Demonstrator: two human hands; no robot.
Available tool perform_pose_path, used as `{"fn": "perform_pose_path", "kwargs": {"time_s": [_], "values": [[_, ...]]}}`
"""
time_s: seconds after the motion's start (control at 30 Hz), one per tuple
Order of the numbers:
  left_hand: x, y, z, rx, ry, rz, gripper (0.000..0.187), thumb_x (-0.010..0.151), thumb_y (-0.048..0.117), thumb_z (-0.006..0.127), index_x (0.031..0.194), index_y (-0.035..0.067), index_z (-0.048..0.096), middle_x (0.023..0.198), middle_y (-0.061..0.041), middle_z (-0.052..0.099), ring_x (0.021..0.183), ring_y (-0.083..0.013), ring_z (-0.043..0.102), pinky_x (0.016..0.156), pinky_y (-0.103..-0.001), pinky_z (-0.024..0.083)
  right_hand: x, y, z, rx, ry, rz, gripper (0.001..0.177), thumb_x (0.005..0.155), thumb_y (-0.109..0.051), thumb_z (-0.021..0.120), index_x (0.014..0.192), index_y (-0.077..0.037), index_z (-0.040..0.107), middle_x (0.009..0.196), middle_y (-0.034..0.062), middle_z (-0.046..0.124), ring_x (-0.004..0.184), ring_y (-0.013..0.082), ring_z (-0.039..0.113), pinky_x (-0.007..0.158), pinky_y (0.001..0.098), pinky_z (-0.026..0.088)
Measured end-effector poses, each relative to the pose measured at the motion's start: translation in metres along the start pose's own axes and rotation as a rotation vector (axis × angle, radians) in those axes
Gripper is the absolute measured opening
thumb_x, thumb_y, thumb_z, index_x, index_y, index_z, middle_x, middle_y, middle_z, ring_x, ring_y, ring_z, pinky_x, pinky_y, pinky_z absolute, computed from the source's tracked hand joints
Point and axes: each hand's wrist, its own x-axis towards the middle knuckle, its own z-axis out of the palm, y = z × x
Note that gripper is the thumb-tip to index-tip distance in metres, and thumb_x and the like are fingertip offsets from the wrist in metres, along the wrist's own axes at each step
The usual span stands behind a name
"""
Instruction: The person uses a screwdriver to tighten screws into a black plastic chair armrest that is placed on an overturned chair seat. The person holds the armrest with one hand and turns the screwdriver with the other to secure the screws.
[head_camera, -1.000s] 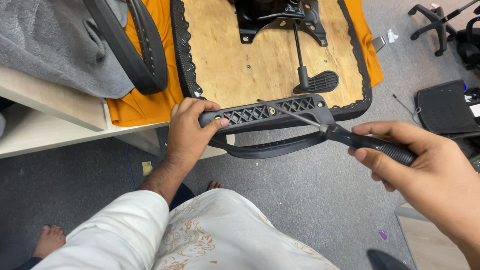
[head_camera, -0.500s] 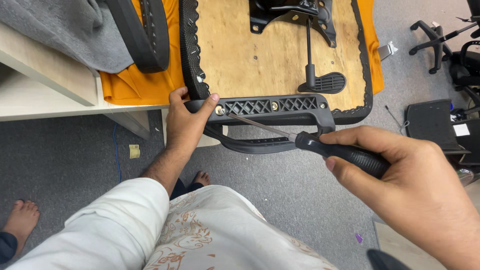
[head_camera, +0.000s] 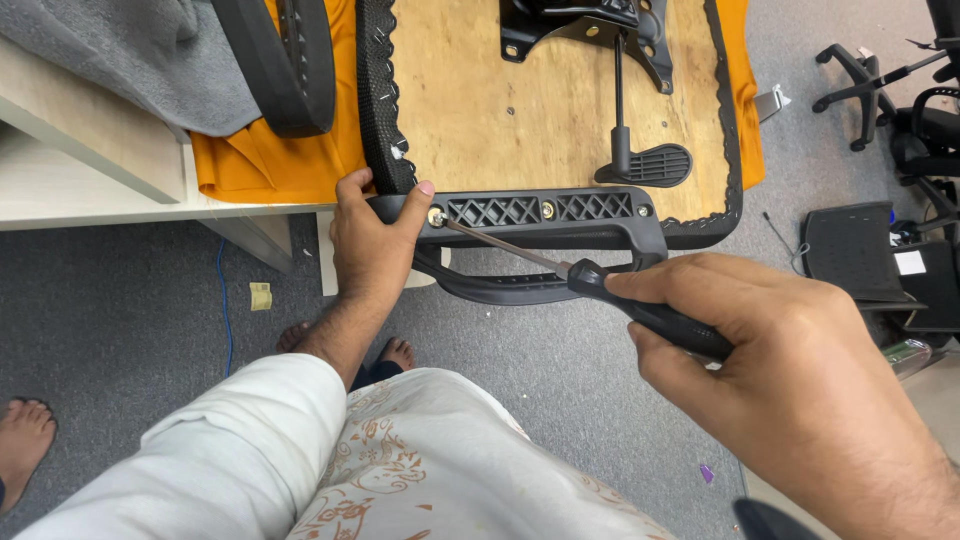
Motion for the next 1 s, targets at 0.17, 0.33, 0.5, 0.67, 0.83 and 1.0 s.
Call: {"fn": "perform_pose_path", "kwargs": {"time_s": [0.17,0.33,0.5,0.67,0.83,1.0], "values": [[-0.005,-0.001,-0.002,-0.137,0.055,0.100,0.081,0.088,0.058,0.073,0.137,0.001,0.043,0.126,-0.020,0.063,0.117,-0.0301,0.065,0.099,-0.042,0.053,0.016,-0.018,-0.017,-0.308,-0.128,-0.176,0.043,0.080,-0.019,0.074,0.122,-0.017,0.074,0.098,0.0038,0.075,0.073,0.0260,0.074,0.063,0.0390,0.060],[0.010,0.003,-0.022,-0.067,-0.065,0.059,0.081,0.085,0.055,0.078,0.135,0.002,0.042,0.114,-0.022,0.066,0.097,-0.0279,0.074,0.087,-0.038,0.058,0.036,-0.033,-0.022,-0.571,-0.435,-0.155,0.051,0.089,-0.023,0.065,0.139,-0.019,0.062,0.094,0.0027,0.070,0.066,0.0233,0.073,0.061,0.0382,0.062],[0.015,0.003,-0.016,-0.255,-0.021,0.099,0.083,0.081,0.046,0.083,0.136,0.001,0.041,0.113,-0.020,0.067,0.096,-0.0255,0.074,0.083,-0.034,0.060,0.047,-0.045,-0.019,-0.542,-0.490,-0.070,0.050,0.091,-0.025,0.065,0.141,-0.022,0.063,0.090,0.0015,0.072,0.070,0.0235,0.075,0.066,0.0375,0.063],[0.012,0.001,-0.012,-0.262,-0.012,0.056,0.081,0.081,0.045,0.084,0.136,0.001,0.042,0.108,-0.015,0.068,0.093,-0.0230,0.075,0.082,-0.033,0.061,0.056,-0.042,-0.028,-0.479,-0.409,-0.114,0.046,0.088,-0.025,0.069,0.134,-0.023,0.070,0.073,0.0059,0.074,0.066,0.0261,0.076,0.065,0.0398,0.062],[0.015,-0.004,-0.009,-0.225,-0.008,0.020,0.085,0.078,0.046,0.085,0.137,0.002,0.043,0.102,-0.013,0.067,0.089,-0.0235,0.073,0.079,-0.034,0.060,0.038,-0.049,-0.012,-0.502,-0.523,0.045,0.053,0.094,-0.029,0.064,0.147,-0.027,0.060,0.082,0.0053,0.071,0.066,0.0259,0.075,0.065,0.0389,0.062],[0.017,-0.008,-0.006,-0.153,0.059,0.087,0.085,0.080,0.048,0.088,0.137,0.001,0.046,0.100,-0.014,0.066,0.087,-0.0257,0.070,0.077,-0.037,0.057,0.033,-0.033,-0.011,-0.285,-0.399,0.033,0.051,0.088,-0.024,0.070,0.138,-0.016,0.069,0.082,0.0104,0.075,0.074,0.0290,0.075,0.066,0.0389,0.060]]}}
